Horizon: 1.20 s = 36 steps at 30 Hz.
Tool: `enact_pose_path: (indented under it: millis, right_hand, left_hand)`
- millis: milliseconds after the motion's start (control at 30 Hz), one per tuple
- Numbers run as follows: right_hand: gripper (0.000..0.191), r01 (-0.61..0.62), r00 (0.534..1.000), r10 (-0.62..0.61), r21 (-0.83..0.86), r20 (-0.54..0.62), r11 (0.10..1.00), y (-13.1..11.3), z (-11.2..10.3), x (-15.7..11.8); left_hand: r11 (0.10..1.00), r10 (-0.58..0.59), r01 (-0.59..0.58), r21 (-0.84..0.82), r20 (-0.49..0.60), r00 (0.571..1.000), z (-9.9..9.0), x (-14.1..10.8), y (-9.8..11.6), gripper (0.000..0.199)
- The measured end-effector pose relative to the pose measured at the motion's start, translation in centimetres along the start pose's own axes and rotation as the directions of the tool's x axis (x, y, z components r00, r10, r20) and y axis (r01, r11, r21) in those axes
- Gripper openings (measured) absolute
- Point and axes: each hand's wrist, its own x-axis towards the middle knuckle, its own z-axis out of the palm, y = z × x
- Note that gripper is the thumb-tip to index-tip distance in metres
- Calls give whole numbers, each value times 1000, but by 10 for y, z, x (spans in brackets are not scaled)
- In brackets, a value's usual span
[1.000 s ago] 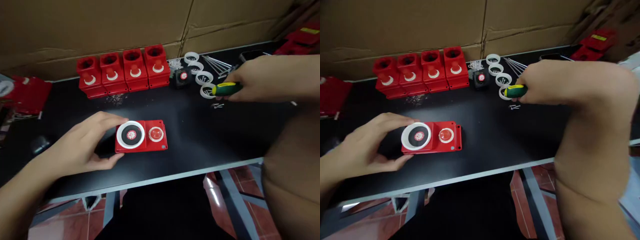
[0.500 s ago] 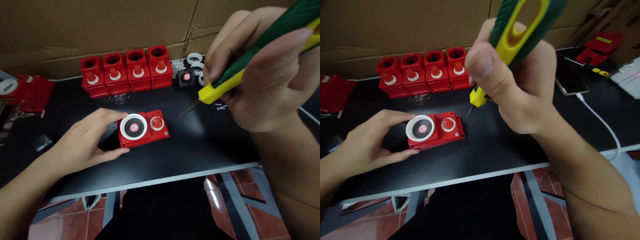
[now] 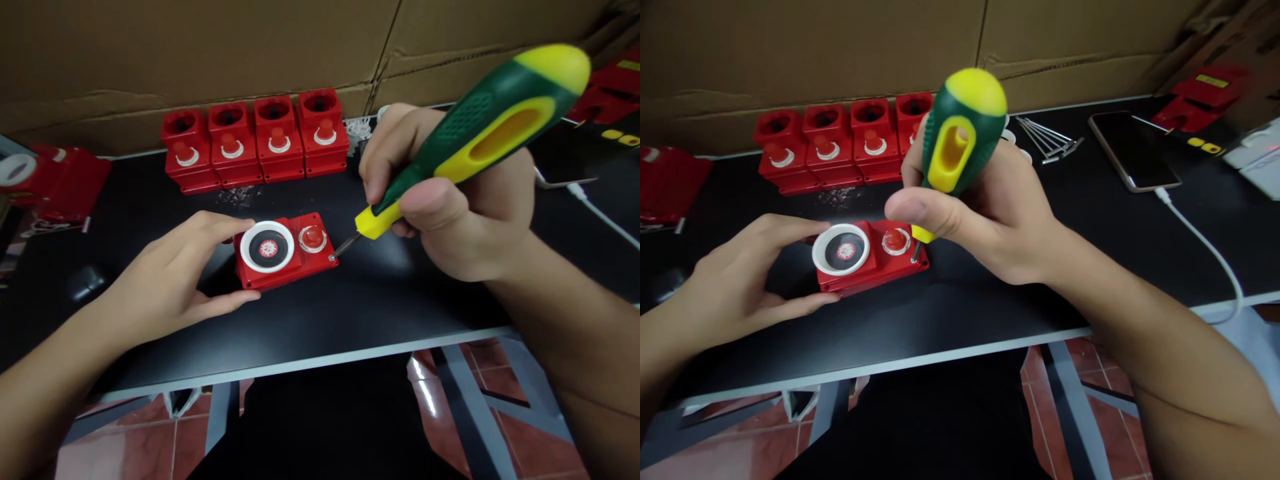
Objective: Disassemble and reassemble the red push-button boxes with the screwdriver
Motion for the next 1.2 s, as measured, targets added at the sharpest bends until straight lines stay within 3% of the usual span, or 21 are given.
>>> enact_pose_path:
  millis: [233, 467, 567, 633, 867, 967, 1200]
  right_hand:
    - [53, -19, 998, 22, -53, 56, 998, 1, 3, 6]
    - [47, 128, 982, -113, -98, 150, 987, 2, -15, -10]
    - [32, 189, 974, -184, -30, 132, 981, 9, -15, -9]
    - [34, 221, 971, -223, 32, 92, 975, 13, -13, -8]
    - [42, 150, 989, -150, 150, -10, 977, 15, -4, -13]
    - [47, 62, 998, -65, 135, 14, 989, 15, -5, -12]
    - [47, -7, 1000, 6, 96, 14, 995, 7, -9, -15]
  left_hand:
    - [1000, -2, 2, -12, -5, 1000, -1, 1, 1, 72]
    - [1000, -11, 11, 9, 16, 1000, -3, 1, 2, 69]
    - [1000, -26, 25, 10, 38, 999, -4, 0, 2, 66]
    - [1000, -26, 26, 1, 31, 999, -4, 0, 1, 67]
    - [1000, -13, 13, -9, 31, 999, -3, 1, 0, 65]
    - [1000, -7, 7, -17, 24, 1000, -4, 1, 2, 65]
    - [1000, -16, 16, 5, 42, 999, -4, 1, 3, 62]
